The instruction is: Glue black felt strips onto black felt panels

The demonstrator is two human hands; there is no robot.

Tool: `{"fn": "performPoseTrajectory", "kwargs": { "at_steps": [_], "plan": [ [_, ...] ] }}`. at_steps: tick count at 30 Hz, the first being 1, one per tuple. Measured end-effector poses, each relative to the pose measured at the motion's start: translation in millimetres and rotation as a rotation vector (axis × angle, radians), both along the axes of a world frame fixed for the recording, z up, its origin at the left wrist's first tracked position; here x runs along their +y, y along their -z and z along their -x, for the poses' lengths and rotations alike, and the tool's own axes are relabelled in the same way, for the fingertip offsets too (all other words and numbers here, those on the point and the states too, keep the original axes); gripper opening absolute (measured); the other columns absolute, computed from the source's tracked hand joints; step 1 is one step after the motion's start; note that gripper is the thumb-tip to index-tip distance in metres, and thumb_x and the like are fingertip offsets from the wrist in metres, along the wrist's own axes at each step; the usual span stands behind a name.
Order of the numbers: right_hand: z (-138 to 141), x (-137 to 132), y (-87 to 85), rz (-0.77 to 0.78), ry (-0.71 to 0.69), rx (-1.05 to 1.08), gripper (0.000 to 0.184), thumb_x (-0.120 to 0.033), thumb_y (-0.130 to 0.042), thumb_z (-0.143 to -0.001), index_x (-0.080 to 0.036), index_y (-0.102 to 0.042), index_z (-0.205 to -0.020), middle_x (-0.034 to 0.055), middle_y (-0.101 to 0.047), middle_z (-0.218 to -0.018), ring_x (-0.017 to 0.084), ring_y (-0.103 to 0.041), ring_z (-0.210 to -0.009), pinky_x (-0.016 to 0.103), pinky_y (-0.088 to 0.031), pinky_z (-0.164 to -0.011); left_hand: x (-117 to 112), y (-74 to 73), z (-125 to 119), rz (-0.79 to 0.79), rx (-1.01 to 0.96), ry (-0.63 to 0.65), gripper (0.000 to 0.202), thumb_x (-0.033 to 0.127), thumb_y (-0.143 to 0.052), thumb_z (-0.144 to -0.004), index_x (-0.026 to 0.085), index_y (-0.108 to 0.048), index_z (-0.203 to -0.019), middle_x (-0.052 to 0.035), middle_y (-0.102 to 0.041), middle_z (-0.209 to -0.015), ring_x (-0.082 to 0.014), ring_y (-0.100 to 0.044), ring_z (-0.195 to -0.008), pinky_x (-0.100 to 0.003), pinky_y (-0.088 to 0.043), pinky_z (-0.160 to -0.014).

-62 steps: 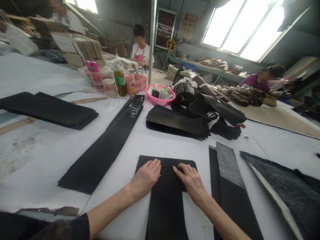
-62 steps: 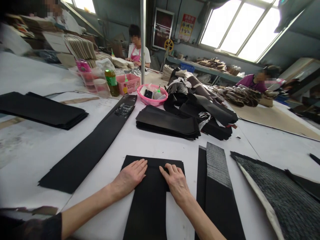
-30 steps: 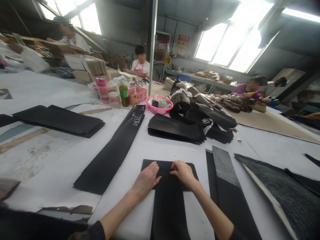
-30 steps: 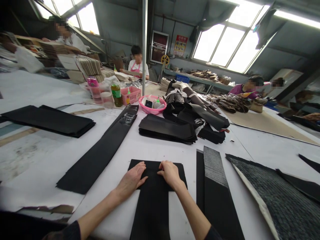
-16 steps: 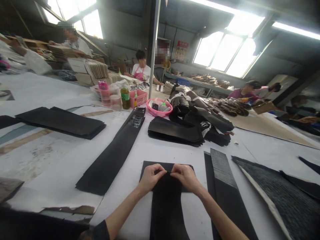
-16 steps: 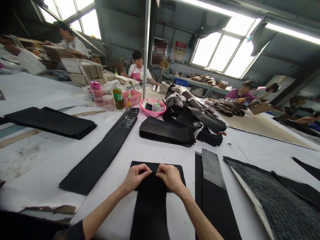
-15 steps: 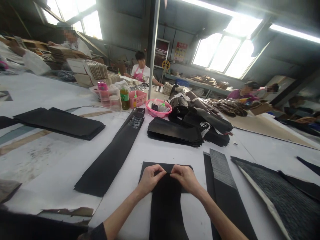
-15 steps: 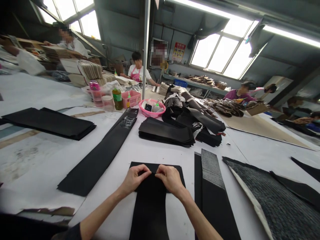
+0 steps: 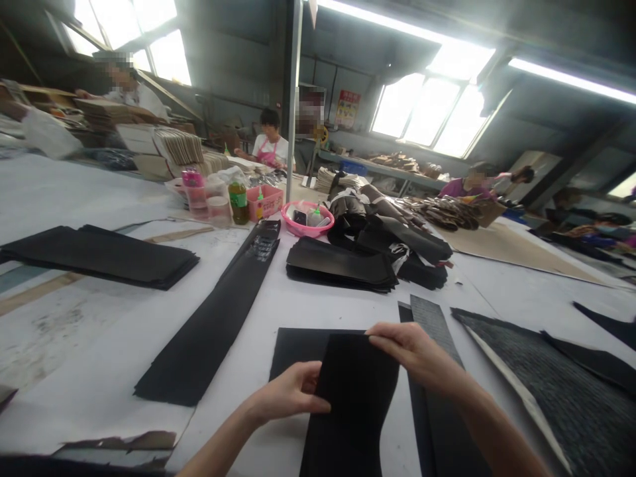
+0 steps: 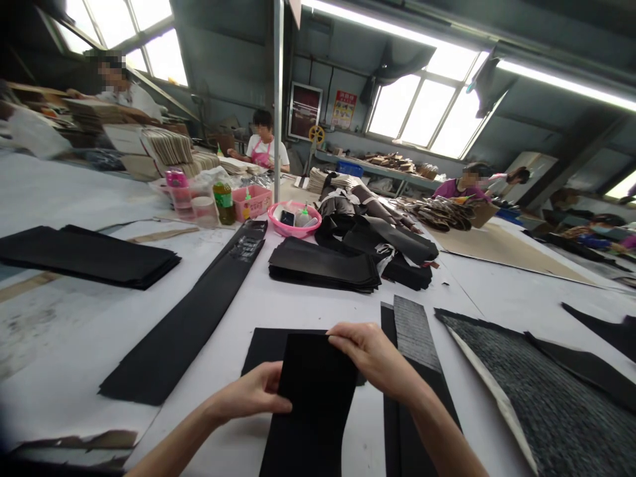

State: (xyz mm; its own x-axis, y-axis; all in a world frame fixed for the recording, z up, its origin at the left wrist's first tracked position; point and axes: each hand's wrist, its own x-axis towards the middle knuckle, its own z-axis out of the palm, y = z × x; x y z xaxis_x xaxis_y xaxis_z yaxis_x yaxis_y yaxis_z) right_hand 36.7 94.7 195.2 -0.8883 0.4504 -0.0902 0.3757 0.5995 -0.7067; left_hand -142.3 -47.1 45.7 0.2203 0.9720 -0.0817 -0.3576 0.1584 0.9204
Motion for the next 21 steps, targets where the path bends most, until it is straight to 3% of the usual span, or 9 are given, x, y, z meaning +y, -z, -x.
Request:
{"fn": "performPoseTrajectory", "kwargs": {
  "at_steps": [3,5,7,9,11,15,18,21],
  "plan": [
    [-16,1,-37.8,0.085,0.074,0.093,0.029,-0.042,-0.052,-0.091,-0.018,-0.068,-0.096,0.0019,-0.067,-0.085,0.017,-0.062,-0.079,0.026,-0.049,-0.072,-9,-1.1,1,0.029,0.050,0.079,0.045,0.019,-0.078,-0.064,0.018,-0.061,-0.106,-0.0004,-0.064,-0.096,-0.0171,-0.060,-0.087,-0.027,-0.046,-0.077],
    [-31,6,-56.2,0.081,0.194,0.213,0.029,-0.043,-0.059,-0.086,-0.019,-0.068,-0.098,0.0042,-0.069,-0.085,0.019,-0.064,-0.079,0.028,-0.052,-0.071,-12,-2.1,4,0.023,0.112,0.095,0.051,0.019,-0.079,-0.061,0.020,-0.060,-0.108,0.0015,-0.063,-0.096,-0.0167,-0.059,-0.087,-0.026,-0.045,-0.077],
    [-45,16,-66.6,0.034,0.347,0.345,0.030,-0.044,-0.065,-0.081,-0.020,-0.069,-0.099,0.0066,-0.069,-0.084,0.021,-0.066,-0.079,0.029,-0.053,-0.069,-13,-2.9,11,0.014,0.169,0.101,0.045,0.020,-0.079,-0.061,0.019,-0.063,-0.103,0.0029,-0.063,-0.091,-0.0151,-0.057,-0.082,-0.023,-0.044,-0.073],
    [-56,29,-68.3,-0.032,0.483,0.446,0.033,-0.046,-0.070,-0.077,-0.023,-0.069,-0.101,0.0081,-0.070,-0.089,0.022,-0.066,-0.084,0.030,-0.054,-0.070,-12,-2.6,23,0.030,0.198,0.091,0.026,0.024,-0.074,-0.068,0.016,-0.066,-0.091,0.0032,-0.063,-0.082,-0.0125,-0.055,-0.073,-0.021,-0.041,-0.066],
    [-60,44,-62.5,-0.050,0.573,0.501,0.035,-0.048,-0.072,-0.074,-0.024,-0.070,-0.101,0.0084,-0.070,-0.094,0.023,-0.065,-0.088,0.029,-0.053,-0.073,-9,-1.3,40,0.073,0.221,0.044,0.016,0.028,-0.070,-0.074,0.014,-0.065,-0.080,0.0028,-0.062,-0.074,-0.0107,-0.053,-0.065,-0.020,-0.038,-0.059],
    [-54,77,-35.4,0.072,0.692,0.526,0.036,-0.048,-0.074,-0.071,-0.023,-0.071,-0.096,0.0079,-0.070,-0.092,0.020,-0.064,-0.083,0.028,-0.052,-0.070,1,-4.9,81,0.130,0.301,-0.173,0.023,0.033,-0.074,-0.069,0.015,-0.060,-0.074,0.0018,-0.065,-0.070,-0.0116,-0.058,-0.062,-0.019,-0.039,-0.055],
    [-46,103,-8.8,0.139,0.785,0.550,0.039,-0.048,-0.077,-0.064,-0.020,-0.071,-0.091,0.0059,-0.069,-0.086,0.017,-0.062,-0.075,0.024,-0.051,-0.058,14,-20.2,112,0.134,0.399,-0.269,0.029,0.036,-0.076,-0.067,0.015,-0.060,-0.079,-0.0029,-0.070,-0.077,-0.0172,-0.065,-0.068,-0.023,-0.047,-0.060],
    [-35,135,15.3,0.196,0.842,0.572,0.042,-0.047,-0.078,-0.060,-0.017,-0.071,-0.089,0.0046,-0.067,-0.083,0.016,-0.061,-0.071,0.022,-0.050,-0.052,43,-43.6,144,0.052,0.575,-0.431,0.033,0.039,-0.076,-0.065,0.014,-0.062,-0.082,-0.0068,-0.071,-0.076,-0.0226,-0.068,-0.069,-0.029,-0.051,-0.060]
  ]
}}
